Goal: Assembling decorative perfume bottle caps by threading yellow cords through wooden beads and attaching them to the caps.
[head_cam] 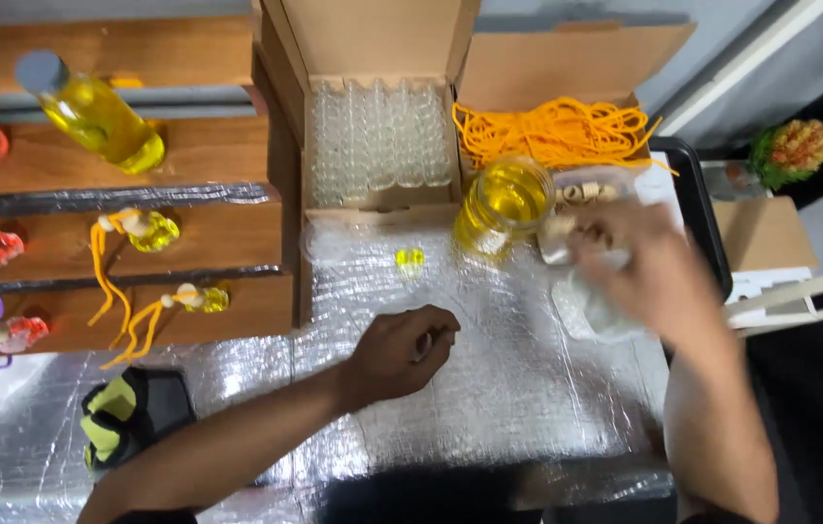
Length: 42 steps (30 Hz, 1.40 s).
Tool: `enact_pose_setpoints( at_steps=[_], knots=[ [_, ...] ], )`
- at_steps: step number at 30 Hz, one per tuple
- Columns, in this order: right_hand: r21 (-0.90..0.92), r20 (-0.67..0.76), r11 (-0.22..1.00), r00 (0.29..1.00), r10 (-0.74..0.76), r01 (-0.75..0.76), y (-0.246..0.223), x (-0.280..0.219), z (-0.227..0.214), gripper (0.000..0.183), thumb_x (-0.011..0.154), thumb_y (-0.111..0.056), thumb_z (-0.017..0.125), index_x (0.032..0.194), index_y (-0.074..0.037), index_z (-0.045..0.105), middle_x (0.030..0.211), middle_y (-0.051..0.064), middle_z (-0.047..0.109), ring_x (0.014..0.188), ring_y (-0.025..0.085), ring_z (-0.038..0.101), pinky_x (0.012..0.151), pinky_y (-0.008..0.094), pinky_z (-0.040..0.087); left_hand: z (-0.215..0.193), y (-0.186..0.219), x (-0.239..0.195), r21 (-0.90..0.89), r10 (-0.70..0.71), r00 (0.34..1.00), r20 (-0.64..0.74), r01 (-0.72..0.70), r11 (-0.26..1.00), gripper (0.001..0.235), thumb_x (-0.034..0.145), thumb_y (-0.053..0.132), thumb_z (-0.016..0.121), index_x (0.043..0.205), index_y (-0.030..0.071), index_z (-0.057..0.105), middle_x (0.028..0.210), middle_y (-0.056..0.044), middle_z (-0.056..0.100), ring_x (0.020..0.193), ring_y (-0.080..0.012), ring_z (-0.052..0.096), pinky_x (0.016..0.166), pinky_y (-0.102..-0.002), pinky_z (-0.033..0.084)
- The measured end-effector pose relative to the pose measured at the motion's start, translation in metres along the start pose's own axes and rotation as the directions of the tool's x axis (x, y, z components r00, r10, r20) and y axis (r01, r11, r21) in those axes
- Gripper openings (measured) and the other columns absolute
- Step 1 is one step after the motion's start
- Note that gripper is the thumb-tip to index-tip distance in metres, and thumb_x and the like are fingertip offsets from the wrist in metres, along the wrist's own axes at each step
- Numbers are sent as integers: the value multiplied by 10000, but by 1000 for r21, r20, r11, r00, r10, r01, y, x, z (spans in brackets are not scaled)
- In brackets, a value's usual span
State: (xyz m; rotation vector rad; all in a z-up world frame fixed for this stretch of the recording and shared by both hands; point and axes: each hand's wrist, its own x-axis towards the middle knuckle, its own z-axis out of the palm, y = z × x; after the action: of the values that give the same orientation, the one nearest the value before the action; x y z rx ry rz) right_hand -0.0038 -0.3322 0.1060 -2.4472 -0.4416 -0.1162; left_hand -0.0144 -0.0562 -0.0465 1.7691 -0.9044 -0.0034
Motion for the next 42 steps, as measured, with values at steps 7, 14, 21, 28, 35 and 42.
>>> enact_pose_setpoints(
  at_steps=[7, 14, 21, 28, 35, 42],
  knots=[
    [600, -215, 798, 952, 220, -49, -14, -24, 128, 279, 812, -32, 834, 1087, -70, 798, 931, 66, 799, 860, 148, 697, 852, 307, 554, -5, 8, 9, -423, -345, 916, -205, 236, 875, 237, 1022, 70, 540, 1252, 19, 555, 1018, -171, 733, 804, -207, 708, 605, -308, 600],
    [802, 291, 286, 762, 579, -524, -19, -15, 153, 335, 953, -146, 674, 1241, 14, 734, 960, 238, 799, 862, 260, 747, 876, 414, 577, -18, 13, 18, -415, -281, 928, -246, 161, 896, 282, 959, 128, 696, 1222, 25, 684, 1080, -133, 682, 888, -210, 681, 652, -312, 594],
    [852, 302, 229, 799, 520, -472, -13, -20, 162, 319, 971, -84, 633, 1270, 26, 642, 925, 181, 765, 837, 198, 715, 870, 348, 566, -14, 7, 14, -381, -241, 922, -302, 115, 917, 226, 943, 31, 695, 1168, 21, 684, 1064, -125, 678, 922, -230, 685, 667, -348, 605],
    [619, -102, 748, 921, 377, -238, -25, -31, 157, 96, 923, -34, 725, 1018, -49, 717, 682, 106, 748, 667, 174, 695, 667, 331, 533, -10, 11, 13, -480, -300, 902, -311, 123, 869, 170, 911, 9, 736, 1044, -8, 631, 1046, -137, 734, 903, -191, 677, 657, -307, 577],
    [230, -524, 942, 847, -91, 244, -5, -24, 99, 120, 842, 72, 752, 912, -26, 753, 762, 99, 724, 682, 255, 677, 730, 377, 559, -3, 4, 9, -506, -329, 911, -251, 166, 846, 216, 864, 25, 806, 1001, -1, 641, 982, -141, 739, 846, -191, 685, 687, -323, 588],
    [-153, -164, 988, 986, -32, 7, 30, 48, -4, 185, 1094, -58, 584, 1221, 69, 628, 1187, 222, 696, 1065, 328, 672, 907, 455, 551, -13, 7, 7, -349, -274, 962, -11, 253, 902, 215, 934, 144, 728, 1134, 112, 657, 968, -37, 727, 853, -156, 702, 779, -288, 602]
  ],
)
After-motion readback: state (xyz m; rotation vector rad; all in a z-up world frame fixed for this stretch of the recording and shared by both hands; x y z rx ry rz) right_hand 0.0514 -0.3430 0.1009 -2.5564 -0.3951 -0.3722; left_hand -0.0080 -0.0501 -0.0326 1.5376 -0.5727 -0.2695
